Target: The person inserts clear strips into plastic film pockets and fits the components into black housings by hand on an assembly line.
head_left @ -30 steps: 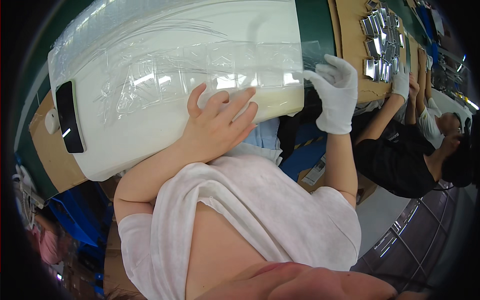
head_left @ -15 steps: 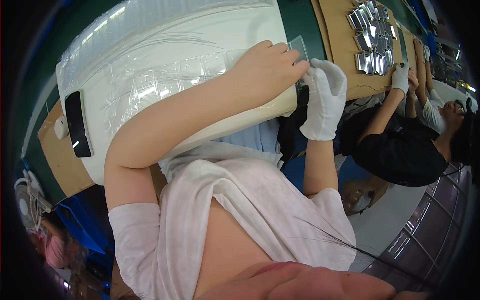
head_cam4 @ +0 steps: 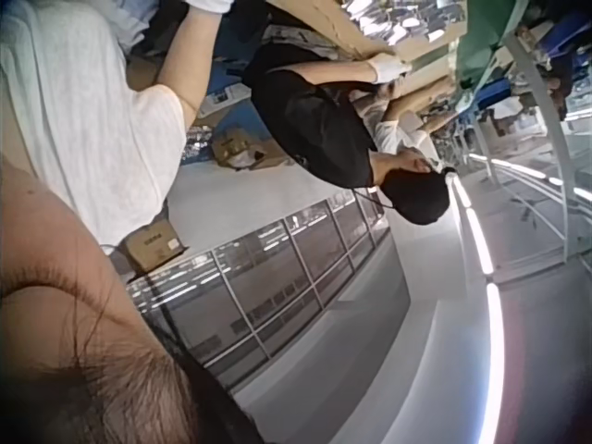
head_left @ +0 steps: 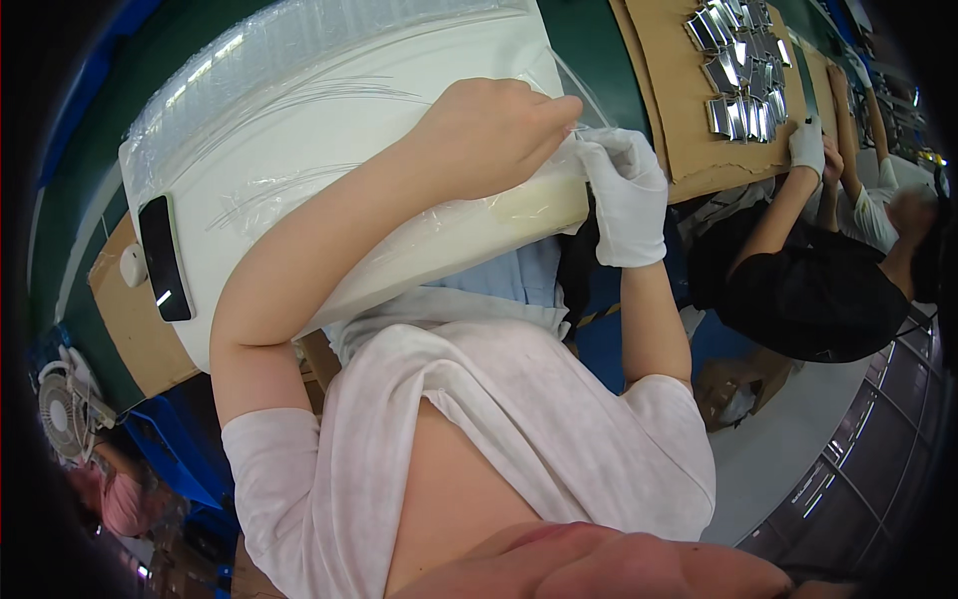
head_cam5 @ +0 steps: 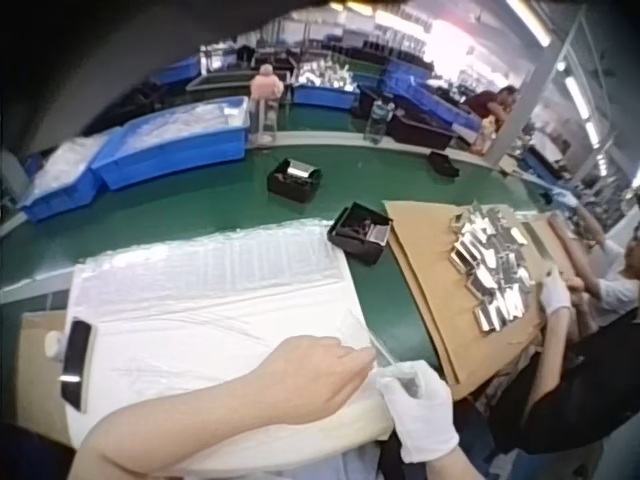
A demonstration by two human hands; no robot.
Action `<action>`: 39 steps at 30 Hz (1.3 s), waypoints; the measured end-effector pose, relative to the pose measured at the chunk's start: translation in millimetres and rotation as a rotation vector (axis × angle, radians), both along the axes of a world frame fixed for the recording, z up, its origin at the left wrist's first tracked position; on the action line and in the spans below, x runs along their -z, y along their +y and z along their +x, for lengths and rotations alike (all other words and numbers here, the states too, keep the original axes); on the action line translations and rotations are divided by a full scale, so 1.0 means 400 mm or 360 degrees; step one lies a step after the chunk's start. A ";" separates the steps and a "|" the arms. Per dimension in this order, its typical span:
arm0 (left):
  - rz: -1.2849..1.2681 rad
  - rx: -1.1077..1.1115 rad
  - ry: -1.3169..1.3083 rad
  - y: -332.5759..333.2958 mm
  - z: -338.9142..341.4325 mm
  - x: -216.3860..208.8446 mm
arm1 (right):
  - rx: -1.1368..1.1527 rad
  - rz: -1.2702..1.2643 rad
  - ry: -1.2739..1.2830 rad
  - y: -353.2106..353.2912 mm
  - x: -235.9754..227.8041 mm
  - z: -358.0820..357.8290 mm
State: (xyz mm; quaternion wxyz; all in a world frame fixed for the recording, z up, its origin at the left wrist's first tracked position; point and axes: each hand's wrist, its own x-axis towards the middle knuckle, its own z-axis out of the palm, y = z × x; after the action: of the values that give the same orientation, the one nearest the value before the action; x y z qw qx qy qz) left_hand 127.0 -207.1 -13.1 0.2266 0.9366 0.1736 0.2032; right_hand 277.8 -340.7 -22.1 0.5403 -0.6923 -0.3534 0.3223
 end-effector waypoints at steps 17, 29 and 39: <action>-0.0517 0.0136 0.0129 0.032 -0.039 0.020 | -0.0410 -0.0464 -0.0814 0.047 -0.063 -0.008; -0.1687 0.0140 0.0012 0.168 -0.094 0.021 | 0.0001 -0.0198 -0.0049 0.019 -0.023 -0.030; -0.1885 -0.0162 -0.0009 0.172 -0.120 0.000 | 0.0349 -0.0213 0.0617 0.018 -0.019 -0.028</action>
State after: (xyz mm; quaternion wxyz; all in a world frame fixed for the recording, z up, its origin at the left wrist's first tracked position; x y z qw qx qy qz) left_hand 79.0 -138.1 -13.2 0.7011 0.6407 0.3013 0.0849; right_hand 266.5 -333.3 -14.5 0.5828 -0.6860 -0.1437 0.4112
